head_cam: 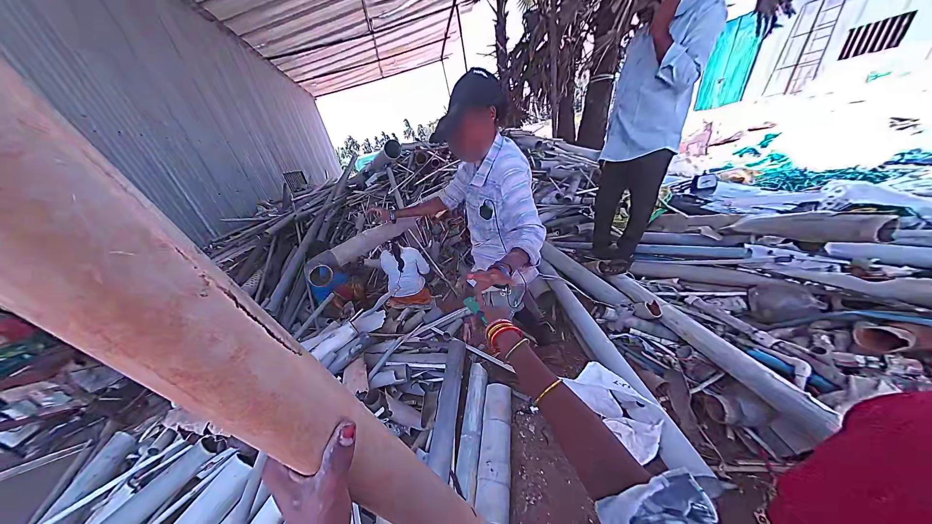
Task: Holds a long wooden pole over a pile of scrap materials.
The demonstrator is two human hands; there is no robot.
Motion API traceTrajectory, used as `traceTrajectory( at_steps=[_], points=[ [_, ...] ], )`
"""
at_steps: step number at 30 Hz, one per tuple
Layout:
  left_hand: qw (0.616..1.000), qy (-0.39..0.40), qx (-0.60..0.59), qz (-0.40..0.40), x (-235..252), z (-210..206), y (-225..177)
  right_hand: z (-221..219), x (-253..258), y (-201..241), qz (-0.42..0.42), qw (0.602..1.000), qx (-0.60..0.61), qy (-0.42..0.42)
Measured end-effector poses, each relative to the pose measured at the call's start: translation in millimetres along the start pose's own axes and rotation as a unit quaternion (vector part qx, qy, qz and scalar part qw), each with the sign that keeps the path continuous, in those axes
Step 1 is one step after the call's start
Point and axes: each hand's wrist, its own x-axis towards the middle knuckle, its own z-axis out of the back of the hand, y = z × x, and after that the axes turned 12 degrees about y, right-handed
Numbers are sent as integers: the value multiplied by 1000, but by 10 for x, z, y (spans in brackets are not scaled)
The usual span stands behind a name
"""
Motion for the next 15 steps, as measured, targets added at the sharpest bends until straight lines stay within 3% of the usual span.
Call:
traceTrajectory(
  at_steps=[5,9,12,15],
  points=[
    [1000,11,-2,-8,80,-16,122,75,143,-207,28,999,-30,29],
    [998,47,12,-27,68,7,196,256,263,-449,63,987,141,44],
    [997,66,7,-28,102,60,291,488,-6,-523,46,990,117,67],
    [997,79,-4,-14,120,133,366,667,-599,-1031,63,992,20,106]
  ],
)
